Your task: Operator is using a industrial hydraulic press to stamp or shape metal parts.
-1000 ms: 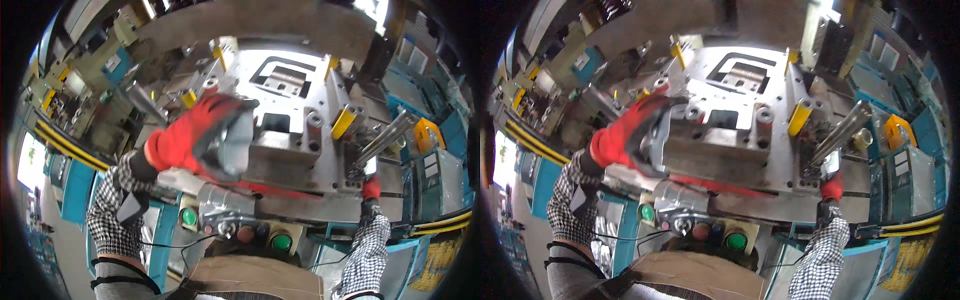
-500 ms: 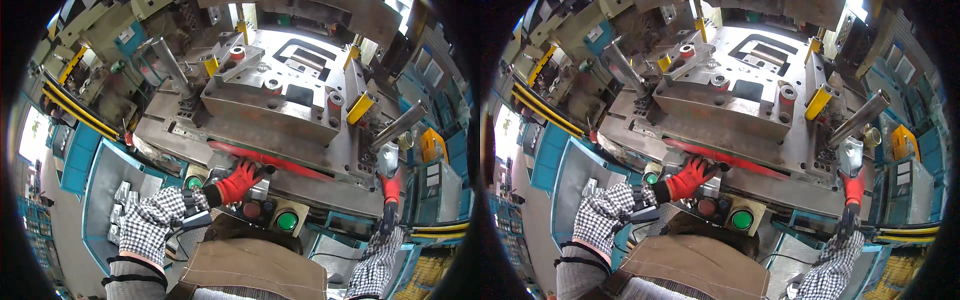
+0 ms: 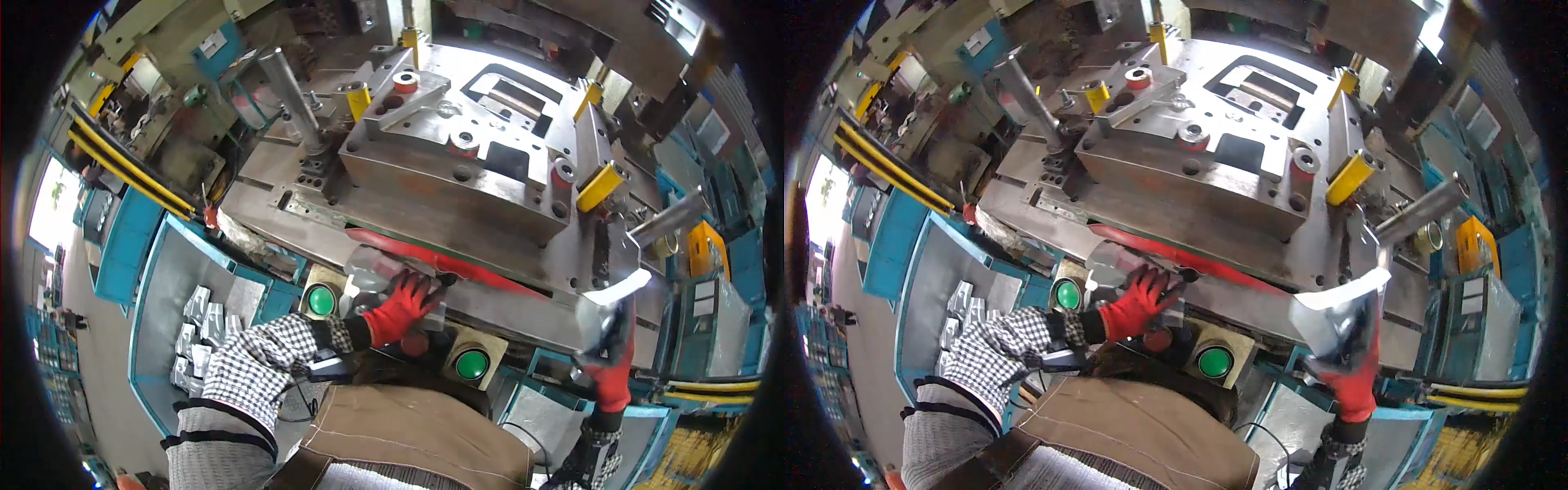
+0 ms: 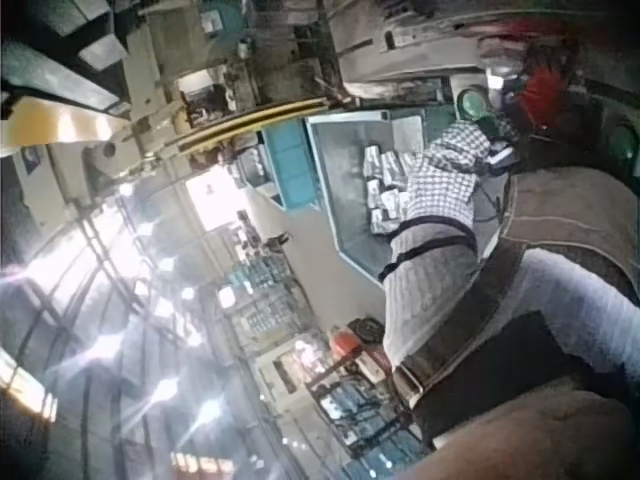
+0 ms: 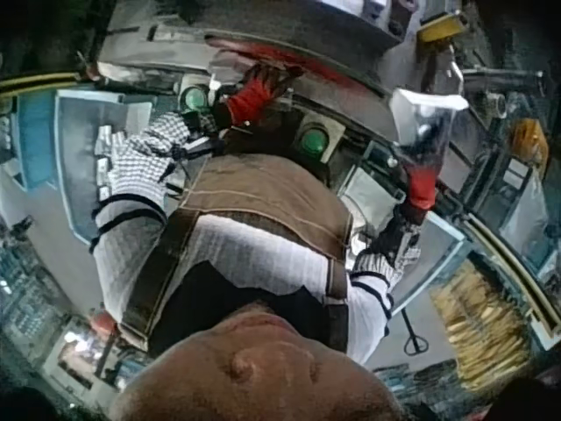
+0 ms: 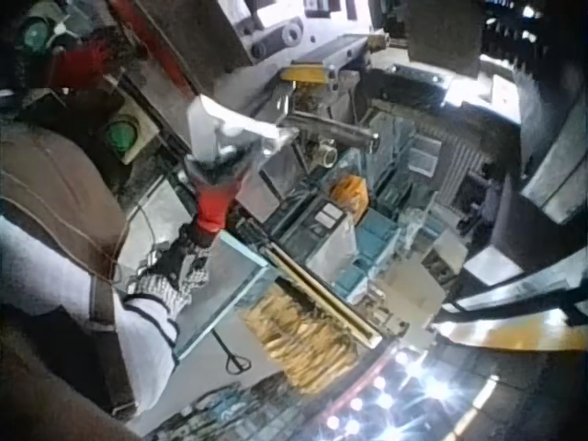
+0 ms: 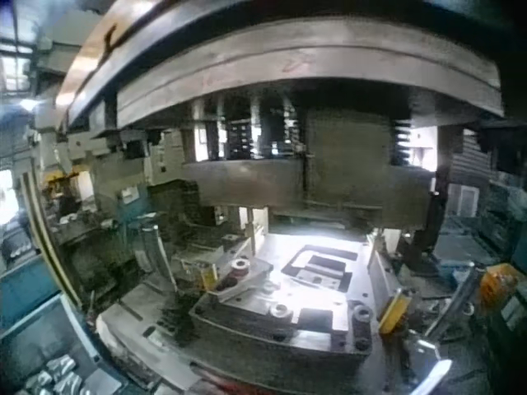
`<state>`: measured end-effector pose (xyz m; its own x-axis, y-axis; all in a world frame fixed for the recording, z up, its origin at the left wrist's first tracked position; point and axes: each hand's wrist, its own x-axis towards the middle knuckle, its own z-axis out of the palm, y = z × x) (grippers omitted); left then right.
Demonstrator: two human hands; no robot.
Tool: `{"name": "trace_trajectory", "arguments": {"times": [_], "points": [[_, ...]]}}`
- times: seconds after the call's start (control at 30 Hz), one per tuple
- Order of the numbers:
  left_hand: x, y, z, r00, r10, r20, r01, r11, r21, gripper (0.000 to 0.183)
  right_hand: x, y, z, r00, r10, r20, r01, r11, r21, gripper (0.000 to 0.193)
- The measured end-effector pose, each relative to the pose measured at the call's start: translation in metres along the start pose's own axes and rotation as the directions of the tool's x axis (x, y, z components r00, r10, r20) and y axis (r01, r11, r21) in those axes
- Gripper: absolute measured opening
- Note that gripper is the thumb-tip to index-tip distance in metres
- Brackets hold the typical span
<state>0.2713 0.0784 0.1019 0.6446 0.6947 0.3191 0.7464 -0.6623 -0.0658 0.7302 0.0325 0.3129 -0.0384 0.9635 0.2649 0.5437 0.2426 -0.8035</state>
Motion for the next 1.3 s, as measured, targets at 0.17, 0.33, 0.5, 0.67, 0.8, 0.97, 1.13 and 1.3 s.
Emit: {"name": "trace_trajectory", "arguments": {"times": [0.17,0.33,0.5,0.67,0.8,0.97,1.13,1.3], "points": [[-0.006,-0.022,-0.018,0.999,-0.042,0.024,0.044,0.998,-0.049,0.095,0.122,-0.066,0.064,0.958,-0.281,0.062,0.275,0.957,0.091,0.137],[-0.019,-0.078,-0.054,0.99,-0.06,0.131,0.073,0.993,-0.092,0.111,0.242,-0.09,0.107,0.888,-0.447,0.11,0.46,0.872,-0.168,0.128],[-0.014,-0.095,-0.059,0.96,-0.035,0.279,0.099,0.971,-0.218,0.108,0.351,-0.092,0.132,0.866,-0.376,0.33,0.473,0.832,-0.291,0.124],[0.006,-0.106,-0.066,0.918,-0.003,0.397,0.113,0.961,-0.253,0.104,0.43,-0.059,0.137,0.738,-0.179,0.65,0.342,0.931,-0.132,0.115],[0.009,-0.113,-0.054,0.907,0.017,0.422,0.106,0.958,-0.266,0.102,0.454,-0.033,0.15,0.636,-0.059,0.77,0.264,0.954,-0.144,0.109],[0.008,-0.124,-0.048,0.904,0.013,0.427,0.144,0.931,-0.334,0.093,0.443,-0.018,0.176,0.736,-0.075,0.673,0.154,0.986,-0.059,0.092],[0.011,-0.121,-0.034,0.908,-0.014,0.418,0.165,0.931,-0.327,0.09,0.417,-0.025,0.216,0.933,-0.149,0.326,0.324,0.739,-0.59,0.06],[0.013,-0.112,-0.048,0.937,0.036,0.348,0.08,0.947,-0.312,0.094,0.383,-0.063,0.205,0.941,-0.332,0.066,0.291,0.693,-0.66,0.055]]}}
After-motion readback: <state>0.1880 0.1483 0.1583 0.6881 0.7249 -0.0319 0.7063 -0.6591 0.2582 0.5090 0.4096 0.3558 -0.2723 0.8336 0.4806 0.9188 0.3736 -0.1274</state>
